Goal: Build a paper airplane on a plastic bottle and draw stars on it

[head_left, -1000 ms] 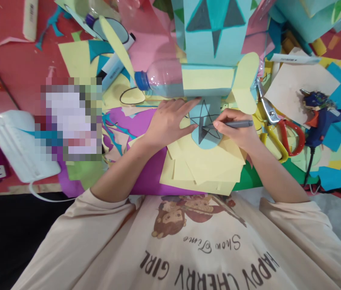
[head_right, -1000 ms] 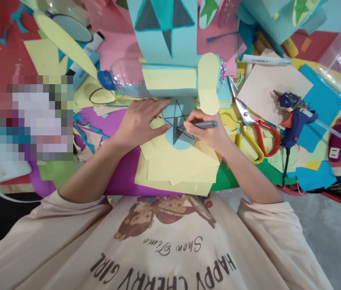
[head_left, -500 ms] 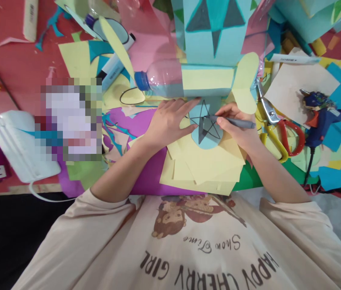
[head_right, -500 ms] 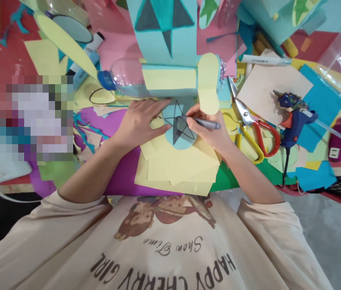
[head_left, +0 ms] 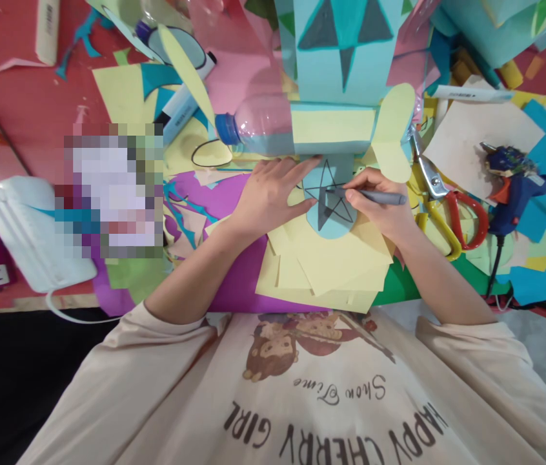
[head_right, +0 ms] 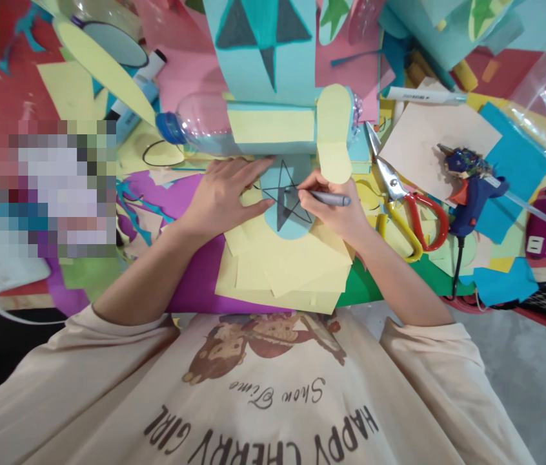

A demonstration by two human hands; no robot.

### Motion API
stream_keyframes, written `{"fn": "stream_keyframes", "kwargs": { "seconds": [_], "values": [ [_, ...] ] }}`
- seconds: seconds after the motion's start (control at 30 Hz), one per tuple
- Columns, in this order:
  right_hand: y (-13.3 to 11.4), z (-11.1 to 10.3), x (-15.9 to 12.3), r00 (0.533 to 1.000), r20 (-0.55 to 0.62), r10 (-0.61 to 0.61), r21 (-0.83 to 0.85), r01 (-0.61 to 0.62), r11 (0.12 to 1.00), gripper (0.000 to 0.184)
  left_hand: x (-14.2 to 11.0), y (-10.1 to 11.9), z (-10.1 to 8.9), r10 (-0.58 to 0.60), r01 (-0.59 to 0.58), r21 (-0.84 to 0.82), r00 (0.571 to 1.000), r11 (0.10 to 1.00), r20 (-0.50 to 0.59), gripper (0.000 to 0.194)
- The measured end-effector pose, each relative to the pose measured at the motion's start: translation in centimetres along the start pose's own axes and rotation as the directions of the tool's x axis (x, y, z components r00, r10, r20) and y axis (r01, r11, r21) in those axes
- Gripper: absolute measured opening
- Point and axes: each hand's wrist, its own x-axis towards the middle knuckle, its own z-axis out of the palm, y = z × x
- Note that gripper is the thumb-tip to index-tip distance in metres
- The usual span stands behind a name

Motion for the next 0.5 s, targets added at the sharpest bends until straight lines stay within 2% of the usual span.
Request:
{"fn": "stream_keyframes", "kwargs": {
  "seconds": [0.37,0.5],
  "values": [
    [-0.49,-0.25,-0.23,0.996,0.083,0.034,-0.017,-0.033,0.999,0.008,-0.03,0.02,0.05,0.003,-0.003,0.027,1.0,1.0,0.007,0.056],
    [-0.13,-0.18,-0.14,1.0,0.025,-0.003,0.006,0.003,1.0,0.01,-0.02,0.0,0.03,0.002,-0.002,0.025,1.0,1.0,0.012,0.057]
  ]
}}
